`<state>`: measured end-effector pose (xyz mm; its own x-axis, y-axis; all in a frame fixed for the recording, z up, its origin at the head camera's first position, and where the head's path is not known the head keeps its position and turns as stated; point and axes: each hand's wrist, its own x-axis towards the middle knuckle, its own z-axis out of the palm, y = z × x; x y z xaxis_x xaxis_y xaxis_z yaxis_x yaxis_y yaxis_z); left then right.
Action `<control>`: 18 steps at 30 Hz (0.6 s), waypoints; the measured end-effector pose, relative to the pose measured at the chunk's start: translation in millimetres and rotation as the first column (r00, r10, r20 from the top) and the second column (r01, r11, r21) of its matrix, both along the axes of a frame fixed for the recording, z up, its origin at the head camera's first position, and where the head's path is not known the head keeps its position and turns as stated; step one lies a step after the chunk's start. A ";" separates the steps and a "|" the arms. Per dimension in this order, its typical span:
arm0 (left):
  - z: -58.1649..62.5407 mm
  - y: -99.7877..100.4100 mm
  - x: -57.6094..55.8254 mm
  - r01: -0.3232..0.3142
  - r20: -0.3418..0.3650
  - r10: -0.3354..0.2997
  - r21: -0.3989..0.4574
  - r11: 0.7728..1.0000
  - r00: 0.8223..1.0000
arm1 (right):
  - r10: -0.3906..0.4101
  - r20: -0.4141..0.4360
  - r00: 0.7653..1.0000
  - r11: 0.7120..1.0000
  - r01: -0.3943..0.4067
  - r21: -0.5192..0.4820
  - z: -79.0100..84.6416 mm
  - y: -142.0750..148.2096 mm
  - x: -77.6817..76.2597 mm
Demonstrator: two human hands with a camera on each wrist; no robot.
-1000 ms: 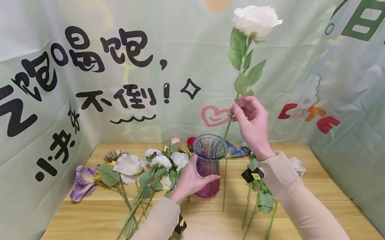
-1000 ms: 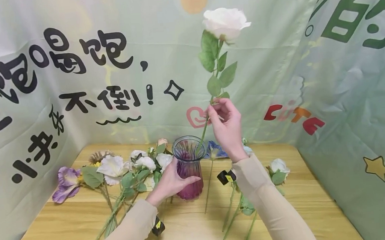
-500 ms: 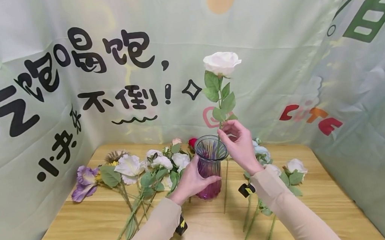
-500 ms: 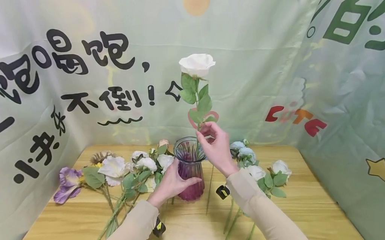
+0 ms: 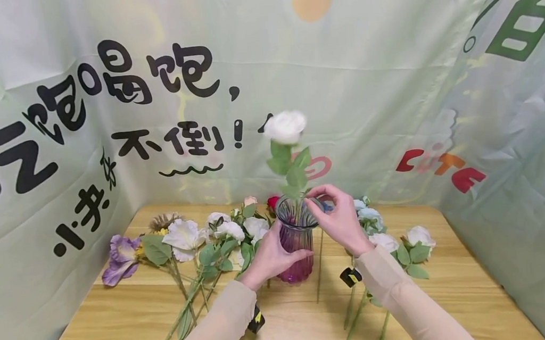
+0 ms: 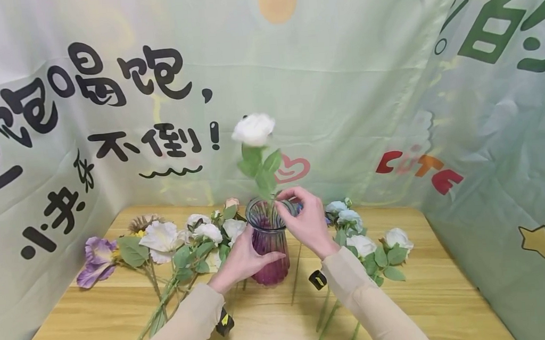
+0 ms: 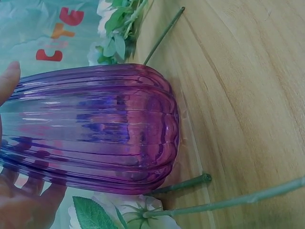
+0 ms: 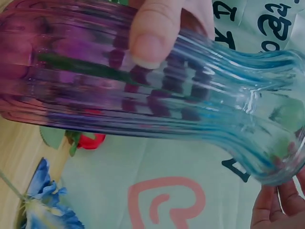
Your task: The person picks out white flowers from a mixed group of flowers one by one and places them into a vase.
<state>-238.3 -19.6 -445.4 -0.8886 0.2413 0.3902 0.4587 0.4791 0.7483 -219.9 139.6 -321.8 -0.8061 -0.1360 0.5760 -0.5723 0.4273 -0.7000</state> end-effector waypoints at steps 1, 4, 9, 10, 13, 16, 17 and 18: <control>-0.4 0.1 -0.2 0.001 0.000 -0.001 0.003 1.000 1.000 | -0.002 0.013 1.000 1.000 0.002 -0.008 -1.3 1.3 0.6; -1.5 0.5 -0.7 0.002 0.008 -0.002 0.012 1.000 1.000 | -0.003 0.030 1.000 0.999 0.005 -0.046 -5.8 5.4 1.2; -2.1 0.7 -0.8 0.017 0.014 -0.018 0.034 0.999 1.000 | -0.017 0.049 0.999 0.991 0.023 -0.129 -15.0 12.8 0.6; -2.0 0.6 -0.7 0.020 0.017 -0.020 0.040 0.999 1.000 | -0.021 0.056 0.998 0.989 0.029 -0.144 -16.7 14.4 0.6; -1.6 0.2 -0.8 0.022 0.025 -0.023 0.048 0.999 0.999 | -0.036 0.079 0.996 0.984 0.049 -0.172 -22.6 19.5 -0.3; -1.7 -0.1 -1.4 0.027 0.026 -0.029 0.057 0.998 0.999 | -0.054 0.102 0.993 0.980 0.073 -0.186 -28.5 24.7 -1.2; -1.9 -0.1 -1.5 0.031 0.023 -0.033 0.060 0.998 0.999 | -0.060 0.110 0.992 0.979 0.080 -0.188 -30.7 26.5 -1.1; -2.0 -0.2 -1.5 0.035 0.019 -0.036 0.062 0.997 0.999 | -0.065 0.122 0.990 0.977 0.088 -0.194 -32.3 27.9 -0.6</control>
<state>-239.8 -19.8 -447.3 -0.8877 0.2489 0.3873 0.4591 0.4153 0.7854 -220.5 167.5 -354.1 -0.8716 0.0364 0.4889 -0.4548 0.3123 -0.8341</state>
